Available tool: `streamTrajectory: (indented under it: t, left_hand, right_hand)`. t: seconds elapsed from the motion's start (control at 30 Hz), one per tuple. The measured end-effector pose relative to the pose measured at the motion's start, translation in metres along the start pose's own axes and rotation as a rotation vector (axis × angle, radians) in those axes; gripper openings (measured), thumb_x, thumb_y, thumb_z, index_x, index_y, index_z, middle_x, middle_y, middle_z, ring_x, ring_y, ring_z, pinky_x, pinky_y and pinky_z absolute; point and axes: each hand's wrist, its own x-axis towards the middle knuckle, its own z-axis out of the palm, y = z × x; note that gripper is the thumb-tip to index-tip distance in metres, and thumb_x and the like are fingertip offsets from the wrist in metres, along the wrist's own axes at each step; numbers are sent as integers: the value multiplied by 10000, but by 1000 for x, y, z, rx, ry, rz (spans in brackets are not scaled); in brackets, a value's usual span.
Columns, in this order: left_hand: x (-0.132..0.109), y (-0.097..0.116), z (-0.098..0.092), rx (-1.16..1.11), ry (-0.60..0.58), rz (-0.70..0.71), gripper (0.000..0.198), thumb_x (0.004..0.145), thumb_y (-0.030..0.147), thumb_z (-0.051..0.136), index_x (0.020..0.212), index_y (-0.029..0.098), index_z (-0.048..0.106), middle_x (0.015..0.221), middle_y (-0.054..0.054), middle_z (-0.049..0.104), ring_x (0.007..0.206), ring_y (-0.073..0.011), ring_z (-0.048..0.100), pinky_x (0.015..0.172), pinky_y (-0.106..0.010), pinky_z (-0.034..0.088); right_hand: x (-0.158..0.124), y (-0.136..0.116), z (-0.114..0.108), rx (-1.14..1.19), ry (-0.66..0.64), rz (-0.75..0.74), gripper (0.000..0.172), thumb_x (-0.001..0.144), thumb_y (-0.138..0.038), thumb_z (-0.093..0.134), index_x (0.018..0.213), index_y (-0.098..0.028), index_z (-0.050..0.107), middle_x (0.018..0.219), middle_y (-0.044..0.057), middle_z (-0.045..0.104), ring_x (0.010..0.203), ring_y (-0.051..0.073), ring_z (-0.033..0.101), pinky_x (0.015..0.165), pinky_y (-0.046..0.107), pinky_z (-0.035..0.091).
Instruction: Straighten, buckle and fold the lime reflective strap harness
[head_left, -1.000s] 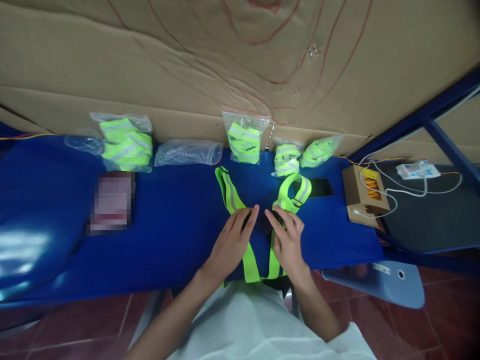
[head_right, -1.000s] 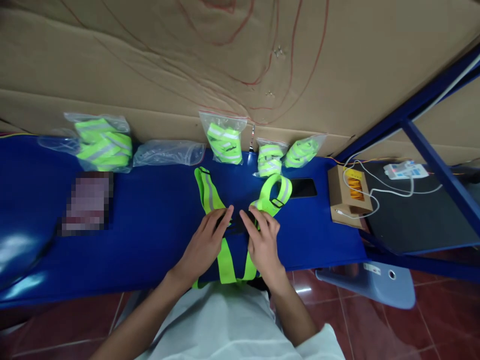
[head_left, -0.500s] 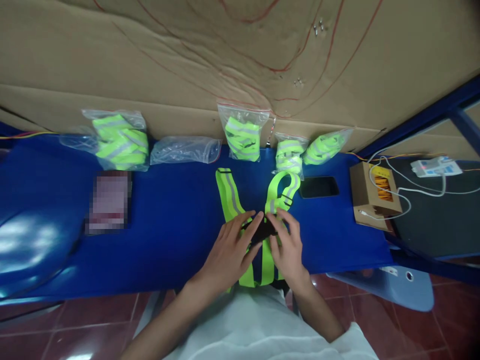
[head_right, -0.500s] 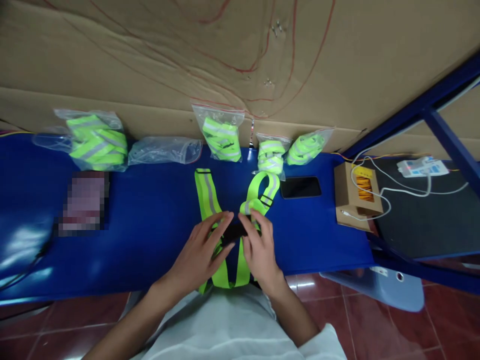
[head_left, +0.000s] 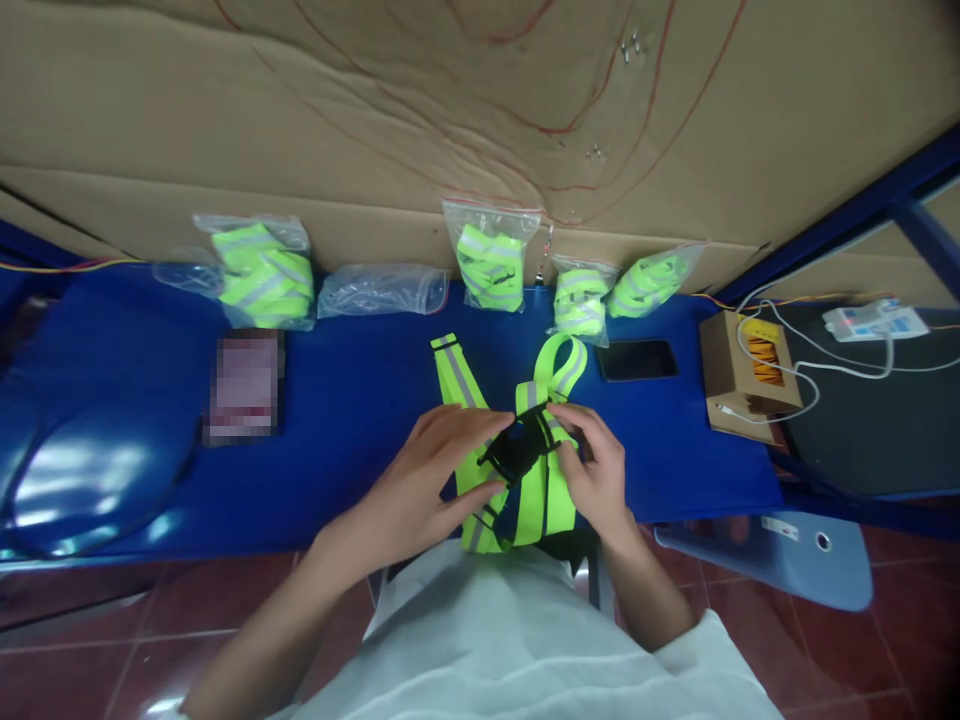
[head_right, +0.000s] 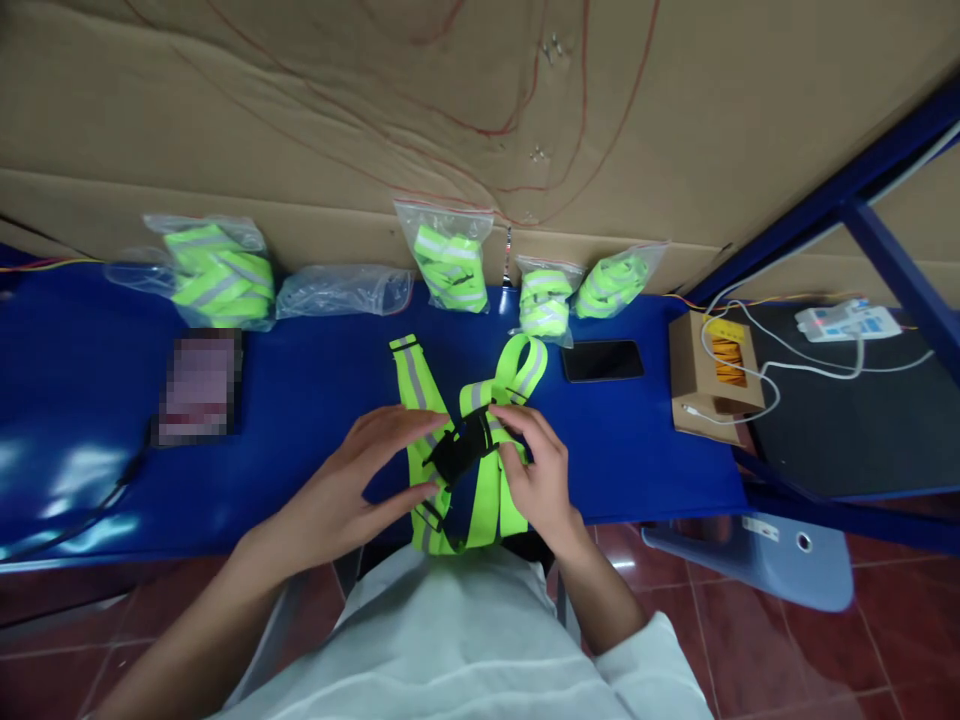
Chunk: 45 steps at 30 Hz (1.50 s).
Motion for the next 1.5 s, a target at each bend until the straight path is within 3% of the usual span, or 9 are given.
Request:
streamTrajectory:
  t: [0.23,0.43,0.57,0.73,0.93,1.13,1.27,1.4,1.5]
  left_hand:
    - [54,8,-46,-38,-111,137,950,824,479,805,1603,340,279,1567,-100,446,1452,-309,437,1203,-490,407]
    - [110,26,-87,-41,121,379,1007,762,533,842,1596,325,317,1573,-113,420,1479,-346,378,1244,-530,338]
    - [118,29,-90,33,377,362,1012,694,656,832,1540,276,426,1422,-144,519,1354,-349,480,1160,-512,423]
    - [125,12,-83,270,668,407,804,712,680,796,1395,305,595,1437,-147,520,1327,-362,503,1148,-534,393]
    - [133,-7,-82,261,631,463,541,902,497,708,1373,254,600,1284,-111,684,1192,-245,652,1035,-386,516]
    - [132,-7,-86,292,707,495,401,894,455,739,1237,258,668,1151,-93,723,1050,-236,685,930,-396,505]
    - [129,-4,-91,317,710,507,492,823,516,795,1235,283,661,1181,-92,695,1091,-280,655,986,-463,460]
    - [129,-1,-94,275,694,415,748,751,674,777,1345,258,593,1477,-171,501,1390,-385,476,1152,-563,363]
    - [127,-1,-98,108,626,307,961,721,800,689,1475,245,473,1560,-190,418,1475,-405,378,1209,-582,314]
  right_hand:
    - [45,-38,-22,111,108,-105,333,948,-200,605,1256,-301,681,1197,34,736,1097,194,703,972,355,578]
    - [124,-99,-56,-36,84,-305,278,983,-434,617,1131,-245,755,1080,38,765,1023,214,712,928,375,579]
    - [155,-125,-59,-33,2,-345,325,987,-476,604,1027,-213,790,946,36,748,895,197,692,873,354,571]
    - [173,-112,-42,-37,4,-340,376,985,-540,569,1012,-229,779,944,23,723,911,202,654,848,344,556]
    - [180,-95,-25,49,-164,-220,571,1014,-669,365,1116,-247,736,1021,27,740,1066,209,677,979,354,559]
    - [179,-101,-26,69,-430,-319,708,842,-592,750,1433,-253,558,1425,66,629,1323,256,593,1151,418,470]
    - [182,-98,-32,56,-510,-341,831,784,-561,815,1493,-261,502,1435,71,625,1329,266,599,1115,419,509]
    - [186,-93,-27,64,-592,-450,861,744,-585,832,1475,-247,527,1397,85,655,1314,293,617,1085,449,534]
    - [188,-89,-15,38,-624,-464,736,809,-504,807,1451,-254,547,1387,71,663,1277,275,643,1073,441,545]
